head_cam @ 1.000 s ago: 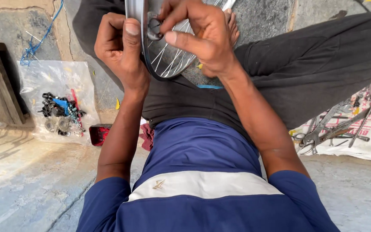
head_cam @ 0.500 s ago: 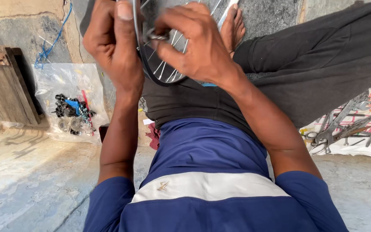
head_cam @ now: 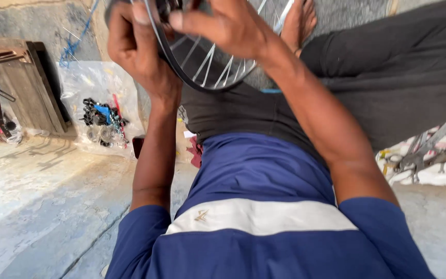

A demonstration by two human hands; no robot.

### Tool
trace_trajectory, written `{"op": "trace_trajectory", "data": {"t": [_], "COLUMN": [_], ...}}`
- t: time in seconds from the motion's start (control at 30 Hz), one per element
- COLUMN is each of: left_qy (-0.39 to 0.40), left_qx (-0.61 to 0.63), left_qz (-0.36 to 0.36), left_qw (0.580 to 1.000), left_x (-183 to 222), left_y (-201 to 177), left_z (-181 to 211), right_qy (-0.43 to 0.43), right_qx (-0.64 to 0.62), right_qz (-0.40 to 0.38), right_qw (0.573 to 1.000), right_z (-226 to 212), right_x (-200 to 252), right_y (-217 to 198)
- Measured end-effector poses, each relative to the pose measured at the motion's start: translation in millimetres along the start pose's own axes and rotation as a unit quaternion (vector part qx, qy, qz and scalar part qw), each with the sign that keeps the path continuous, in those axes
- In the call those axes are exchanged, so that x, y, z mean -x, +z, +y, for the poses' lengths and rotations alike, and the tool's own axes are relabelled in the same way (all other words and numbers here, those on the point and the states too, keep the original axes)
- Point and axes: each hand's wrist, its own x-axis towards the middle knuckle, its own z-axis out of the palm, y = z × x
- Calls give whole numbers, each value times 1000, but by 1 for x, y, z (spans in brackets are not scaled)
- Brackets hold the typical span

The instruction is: The person is sitting on the ground and working on a bicycle wheel. They are using their hands to adjust the spokes and tighten the nuts on the wheel hub.

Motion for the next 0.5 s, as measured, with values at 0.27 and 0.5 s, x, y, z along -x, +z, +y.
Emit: {"op": "trace_trajectory", "data": {"t": [0.27,0.5], "left_qy": [10,13], "left_qx": [15,26], "left_qz": [-7,-47], "left_qw": [1000,998], "left_x": [-2,-11], "left_y": [1,4], "left_z": [-12,-25], "right_qy": [26,-36], "right_qx": [-25,-35], "right_qz": [37,41], "right_qw": [999,998], "right_z": [-1,-6], "right_x": [3,0], "right_y": [10,-7]}}
